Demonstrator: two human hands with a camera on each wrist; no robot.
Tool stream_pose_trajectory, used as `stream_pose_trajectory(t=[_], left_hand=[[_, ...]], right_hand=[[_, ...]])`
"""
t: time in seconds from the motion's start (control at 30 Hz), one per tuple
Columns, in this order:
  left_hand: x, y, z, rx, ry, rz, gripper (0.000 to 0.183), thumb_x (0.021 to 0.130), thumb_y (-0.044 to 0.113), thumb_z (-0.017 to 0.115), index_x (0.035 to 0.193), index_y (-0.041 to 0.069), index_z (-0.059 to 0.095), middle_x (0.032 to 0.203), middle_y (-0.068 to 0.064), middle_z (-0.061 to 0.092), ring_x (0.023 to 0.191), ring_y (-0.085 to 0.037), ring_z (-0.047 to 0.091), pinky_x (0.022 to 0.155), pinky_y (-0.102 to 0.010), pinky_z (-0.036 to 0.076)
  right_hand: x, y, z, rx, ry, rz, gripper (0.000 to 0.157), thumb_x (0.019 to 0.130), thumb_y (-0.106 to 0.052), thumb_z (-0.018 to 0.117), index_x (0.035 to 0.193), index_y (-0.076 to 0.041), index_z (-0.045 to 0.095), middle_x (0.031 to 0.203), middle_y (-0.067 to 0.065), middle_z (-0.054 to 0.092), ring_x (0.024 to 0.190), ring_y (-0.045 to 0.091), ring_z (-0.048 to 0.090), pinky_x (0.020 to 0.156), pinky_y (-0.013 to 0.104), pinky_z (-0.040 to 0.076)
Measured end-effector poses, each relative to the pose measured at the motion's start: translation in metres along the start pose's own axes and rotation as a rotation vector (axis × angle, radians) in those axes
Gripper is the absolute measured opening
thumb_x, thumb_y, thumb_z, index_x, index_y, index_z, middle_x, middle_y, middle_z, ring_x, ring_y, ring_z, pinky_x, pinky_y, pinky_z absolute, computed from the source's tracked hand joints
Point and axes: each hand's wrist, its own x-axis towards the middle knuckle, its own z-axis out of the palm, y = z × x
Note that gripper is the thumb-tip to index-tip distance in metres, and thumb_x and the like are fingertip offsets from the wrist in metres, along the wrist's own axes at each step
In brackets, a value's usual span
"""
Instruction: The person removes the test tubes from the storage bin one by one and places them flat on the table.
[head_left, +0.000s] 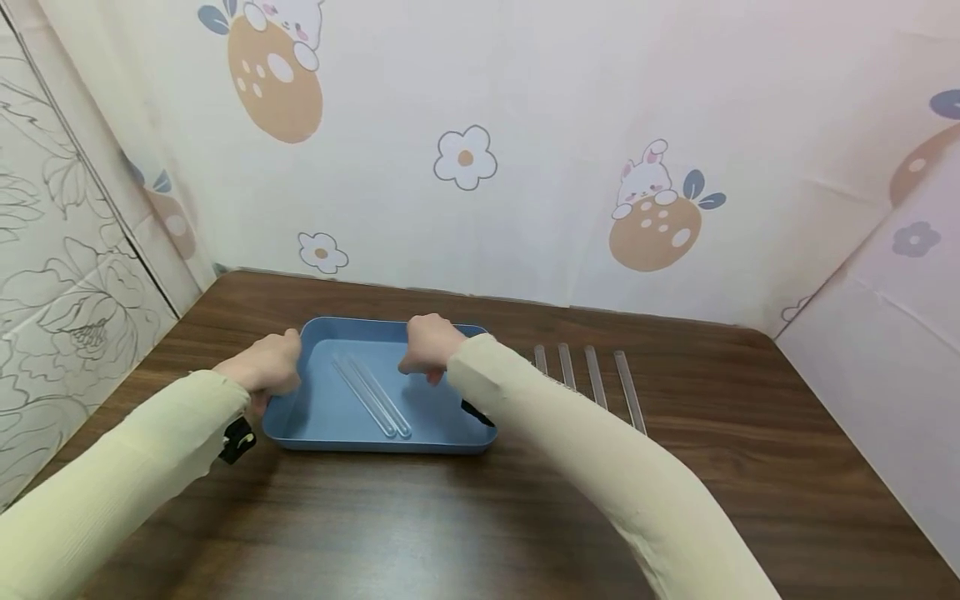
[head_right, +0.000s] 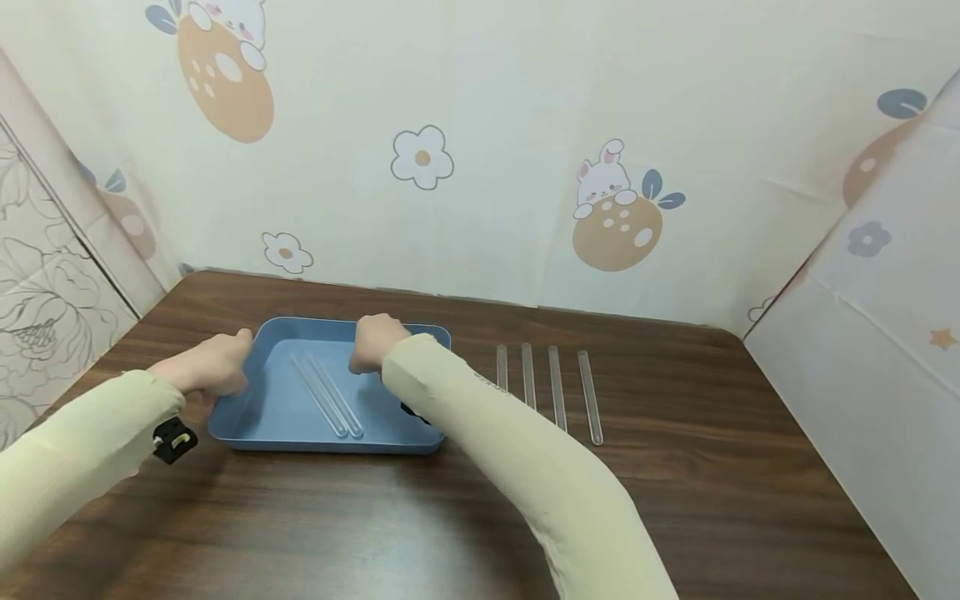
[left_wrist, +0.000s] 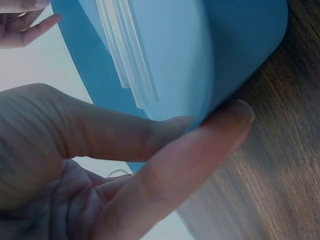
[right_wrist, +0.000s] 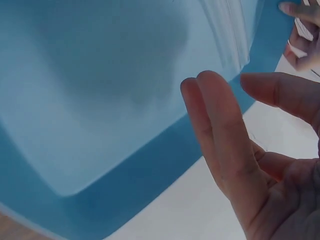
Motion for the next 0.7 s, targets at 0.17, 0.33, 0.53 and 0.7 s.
stream_pose_trajectory(t=[0.17,0.33,0.53,0.7], left_hand=[[0.001,0.001,0.000,0.033,0.024,0.001,0.069,0.086,-0.009,0.042,0.139,-0.025,0.000,0.068,-0.023,0.059,0.037,-0.017,0.056,0.037,-0.025,0.045],[0.001,0.001,-0.001,0.038,0.032,-0.017,0.069,0.086,-0.009,0.043,0.139,-0.025,0.001,0.068,-0.023,0.057,0.039,-0.019,0.058,0.037,-0.026,0.046],[0.002,0.000,0.000,0.038,0.035,0.001,0.069,0.088,-0.008,0.041,0.141,-0.024,-0.001,0.071,-0.028,0.060,0.038,-0.020,0.059,0.038,-0.028,0.048],[0.002,-0.001,0.001,0.037,0.042,0.017,0.067,0.088,-0.008,0.040,0.140,-0.025,0.001,0.073,-0.030,0.060,0.037,-0.020,0.059,0.038,-0.029,0.049]], right_hand=[[0.005,-0.012,0.011,-0.019,-0.017,-0.034,0.020,0.087,-0.010,0.059,0.071,-0.010,0.048,0.063,0.000,0.045,0.046,0.016,0.062,0.042,0.019,0.045],[0.006,-0.026,0.018,-0.024,-0.035,-0.046,0.018,0.090,-0.012,0.061,0.073,-0.009,0.054,0.055,0.000,0.045,0.042,0.014,0.057,0.041,0.019,0.044],[0.012,-0.030,0.025,-0.017,-0.064,-0.038,0.026,0.088,-0.009,0.061,0.065,-0.011,0.049,0.052,-0.001,0.040,0.040,0.012,0.050,0.040,0.019,0.040],[0.015,-0.029,0.030,-0.030,-0.087,-0.028,0.032,0.089,-0.007,0.060,0.059,-0.011,0.049,0.047,0.001,0.044,0.036,0.012,0.048,0.039,0.021,0.037]])
